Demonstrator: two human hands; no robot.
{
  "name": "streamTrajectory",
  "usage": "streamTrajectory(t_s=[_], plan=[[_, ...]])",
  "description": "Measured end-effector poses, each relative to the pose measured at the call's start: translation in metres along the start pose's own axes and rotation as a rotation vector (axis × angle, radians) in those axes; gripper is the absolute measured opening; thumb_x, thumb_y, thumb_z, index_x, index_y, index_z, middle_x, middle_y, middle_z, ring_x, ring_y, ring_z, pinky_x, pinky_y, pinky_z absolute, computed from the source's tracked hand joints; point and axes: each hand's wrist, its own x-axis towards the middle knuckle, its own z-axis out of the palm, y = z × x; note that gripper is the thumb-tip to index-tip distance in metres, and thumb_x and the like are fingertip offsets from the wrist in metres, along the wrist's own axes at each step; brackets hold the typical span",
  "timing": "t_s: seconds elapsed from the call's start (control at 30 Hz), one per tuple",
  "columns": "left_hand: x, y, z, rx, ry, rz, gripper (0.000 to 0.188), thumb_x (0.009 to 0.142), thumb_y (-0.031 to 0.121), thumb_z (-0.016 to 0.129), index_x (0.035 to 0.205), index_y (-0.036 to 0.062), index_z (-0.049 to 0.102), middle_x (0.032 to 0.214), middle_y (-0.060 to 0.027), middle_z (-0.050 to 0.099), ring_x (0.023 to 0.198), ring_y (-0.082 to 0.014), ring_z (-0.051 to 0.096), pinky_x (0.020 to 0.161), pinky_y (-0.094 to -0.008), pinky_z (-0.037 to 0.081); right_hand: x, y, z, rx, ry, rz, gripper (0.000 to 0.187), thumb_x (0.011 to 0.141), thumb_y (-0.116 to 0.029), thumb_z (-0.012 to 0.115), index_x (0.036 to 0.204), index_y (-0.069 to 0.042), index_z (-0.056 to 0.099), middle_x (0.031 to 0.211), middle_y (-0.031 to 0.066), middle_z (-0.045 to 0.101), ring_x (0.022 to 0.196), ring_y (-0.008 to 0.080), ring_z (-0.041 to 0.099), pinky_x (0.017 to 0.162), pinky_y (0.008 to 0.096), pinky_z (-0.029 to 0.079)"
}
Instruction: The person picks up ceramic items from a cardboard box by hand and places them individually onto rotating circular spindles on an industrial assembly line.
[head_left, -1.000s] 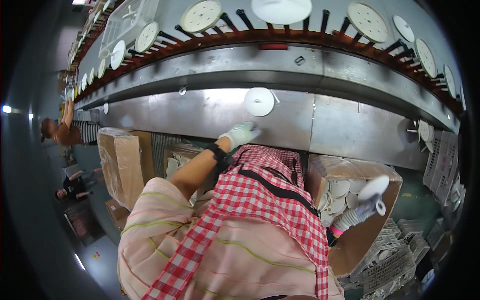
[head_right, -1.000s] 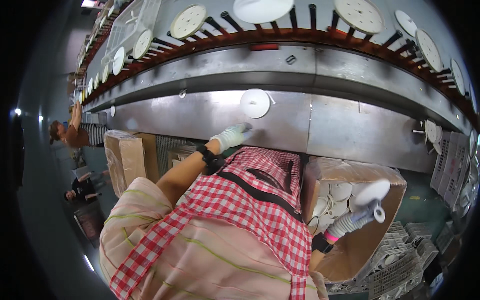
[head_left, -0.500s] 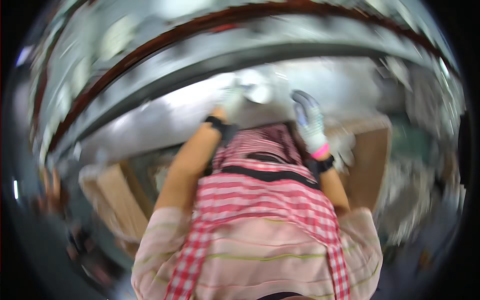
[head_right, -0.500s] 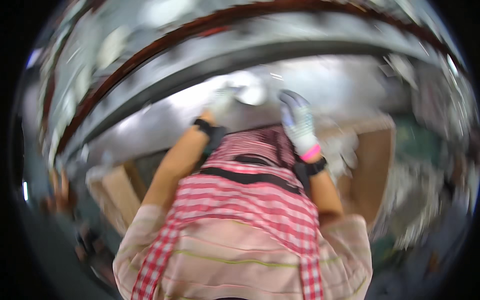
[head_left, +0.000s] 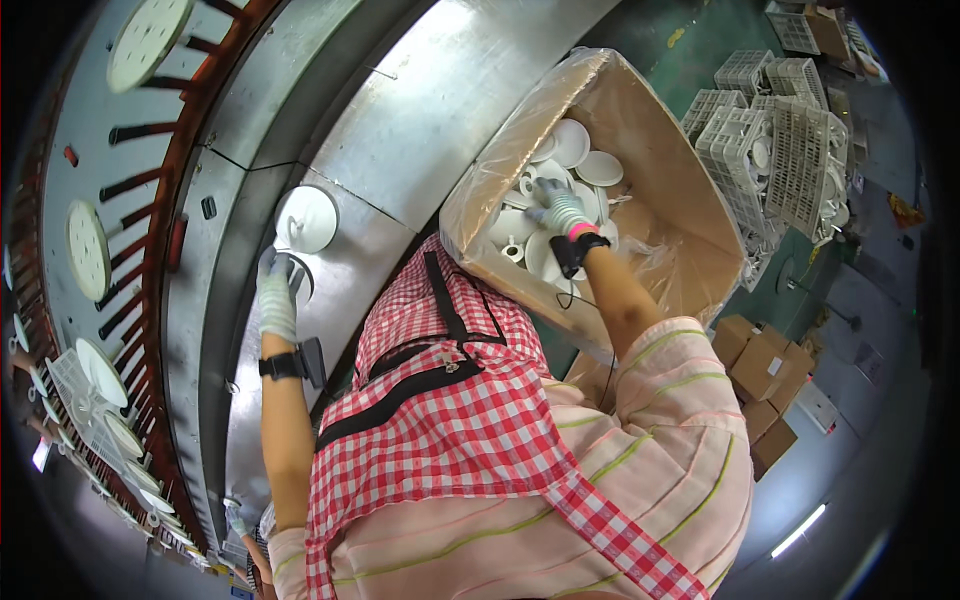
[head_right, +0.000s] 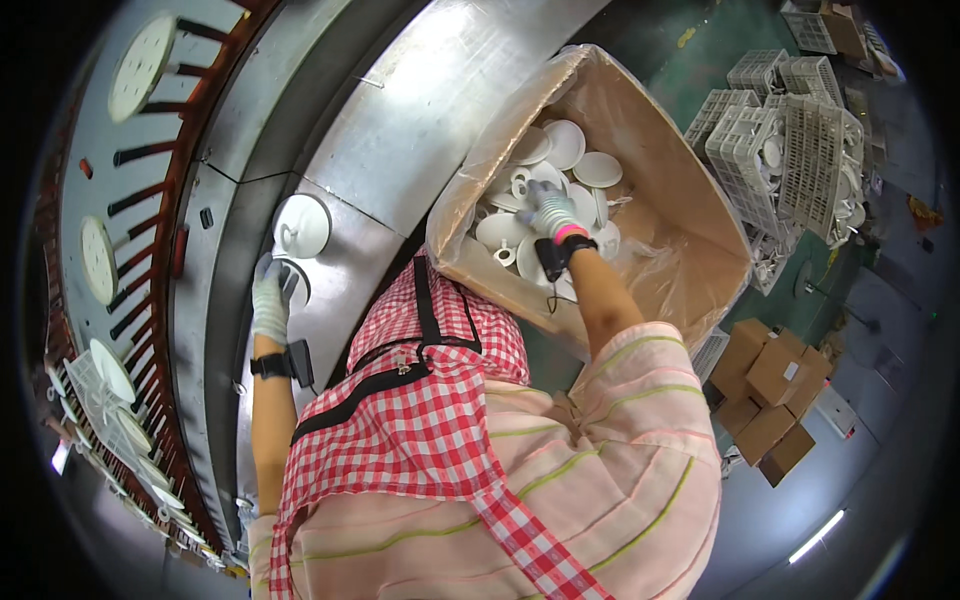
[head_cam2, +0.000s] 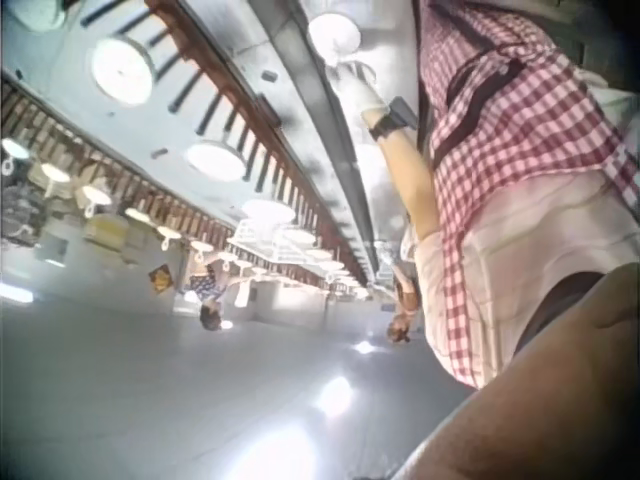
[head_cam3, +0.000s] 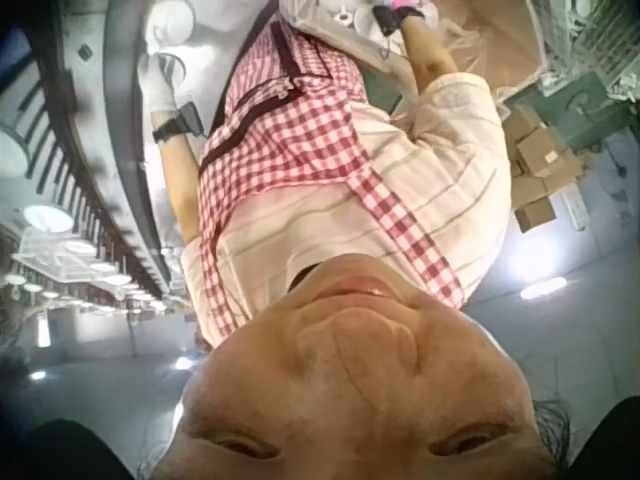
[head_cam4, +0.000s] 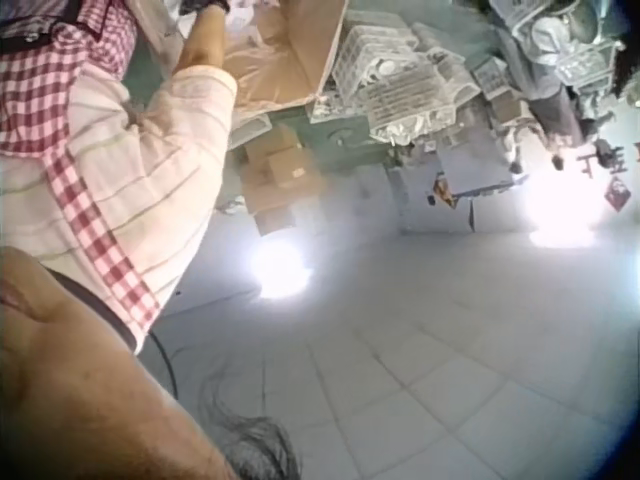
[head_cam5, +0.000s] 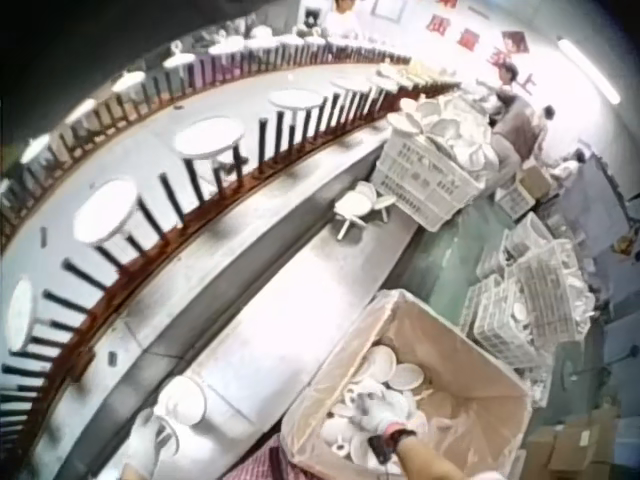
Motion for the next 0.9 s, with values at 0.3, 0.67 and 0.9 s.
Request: streamTrajectory(t_s=[0.3,0.67,0.9], plan=[[-0.076,-0.003,-0.002,-0.001,-0.198,-0.016,0.052,0.088,0.022,0.06,0.133,0.0066,0.039,0.108,-0.0104,0.058,0.094,-0.0208,0.059,0.083,-0.0335,0.052,0.015,-0.054,0.001,-0.027,0.031,0.139,0.062,0.078,-0.047,0.057,0.124,-0.007,0.053,0.141,0.0269,0.029,0.12,0.0413,0.044,0.097,0.0472,0.04],[-0.133,0.036,-0.08,0.214,-0.323,0.043,0.044,0.091,0.019,0.054,0.131,0.0023,0.044,0.106,-0.011,0.06,0.089,-0.0179,0.061,0.078,-0.0294,0.052,-0.063,-0.081,-0.025,-0.31,0.001,-0.061,0.061,0.072,-0.037,0.067,0.124,-0.009,0.054,0.132,0.0202,0.048,0.122,0.0365,0.042,0.103,0.0407,0.035],[-0.143,0.017,-0.116,0.169,-0.355,0.059,0.04,0.092,0.022,0.054,0.126,0.0012,0.05,0.105,-0.01,0.061,0.092,-0.0173,0.06,0.081,-0.0288,0.051,-0.112,0.004,-0.039,0.345,0.757,0.056,0.031,0.081,-0.016,0.055,0.106,0.002,0.059,0.097,0.0213,0.063,0.087,0.0368,0.059,0.08,0.042,0.046]])
